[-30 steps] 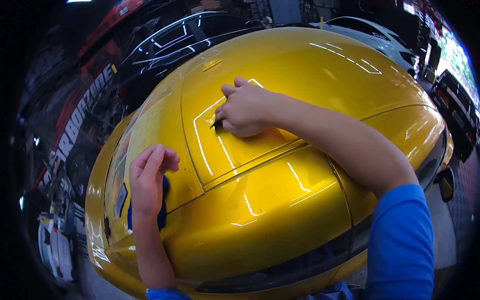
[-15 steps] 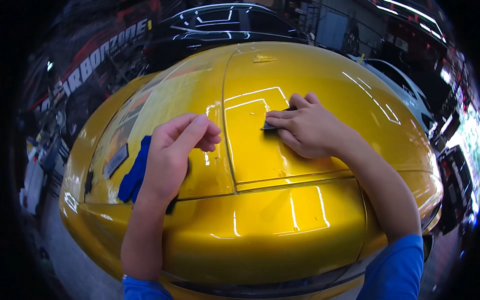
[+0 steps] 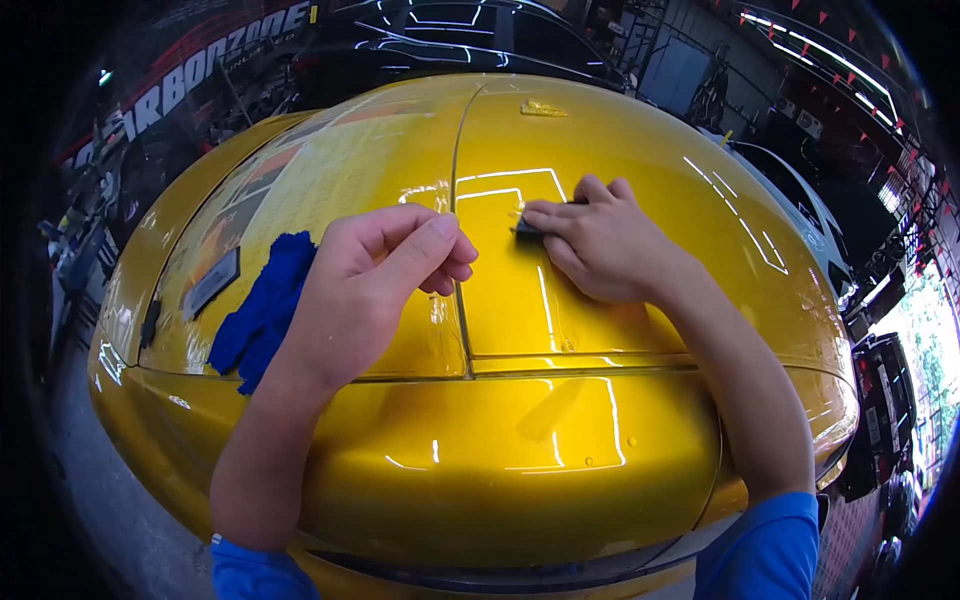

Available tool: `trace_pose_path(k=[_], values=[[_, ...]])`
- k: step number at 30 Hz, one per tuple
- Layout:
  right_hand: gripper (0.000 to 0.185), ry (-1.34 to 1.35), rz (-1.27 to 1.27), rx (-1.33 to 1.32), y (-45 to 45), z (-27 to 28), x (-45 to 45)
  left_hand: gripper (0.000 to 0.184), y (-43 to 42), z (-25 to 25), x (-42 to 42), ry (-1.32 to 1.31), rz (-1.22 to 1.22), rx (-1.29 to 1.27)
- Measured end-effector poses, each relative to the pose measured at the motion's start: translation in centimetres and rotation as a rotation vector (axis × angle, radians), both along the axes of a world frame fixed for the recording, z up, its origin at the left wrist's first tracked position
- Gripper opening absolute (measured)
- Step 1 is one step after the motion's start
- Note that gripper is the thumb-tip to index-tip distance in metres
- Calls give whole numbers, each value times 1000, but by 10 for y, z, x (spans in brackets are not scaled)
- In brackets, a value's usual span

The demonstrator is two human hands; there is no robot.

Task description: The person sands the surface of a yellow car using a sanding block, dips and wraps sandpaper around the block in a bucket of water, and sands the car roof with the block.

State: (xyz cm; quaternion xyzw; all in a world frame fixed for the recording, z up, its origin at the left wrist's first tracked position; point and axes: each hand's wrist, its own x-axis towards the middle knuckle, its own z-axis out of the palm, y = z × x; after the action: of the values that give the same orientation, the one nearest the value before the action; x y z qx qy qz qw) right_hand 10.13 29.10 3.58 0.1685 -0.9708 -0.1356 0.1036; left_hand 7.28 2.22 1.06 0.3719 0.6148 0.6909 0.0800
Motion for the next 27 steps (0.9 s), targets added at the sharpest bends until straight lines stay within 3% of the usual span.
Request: trace_pose_path(k=[13,22,27], values=[[47,19,17,17,-6,-2,-10,31,1,0,3,-20,-10,-20],[44,-63,-45,6,-9,12,33,32,-2,3,1,-3,6,-44],[45,8,54,8,3,6,23,32,0,1,1,-23,3,-42]])
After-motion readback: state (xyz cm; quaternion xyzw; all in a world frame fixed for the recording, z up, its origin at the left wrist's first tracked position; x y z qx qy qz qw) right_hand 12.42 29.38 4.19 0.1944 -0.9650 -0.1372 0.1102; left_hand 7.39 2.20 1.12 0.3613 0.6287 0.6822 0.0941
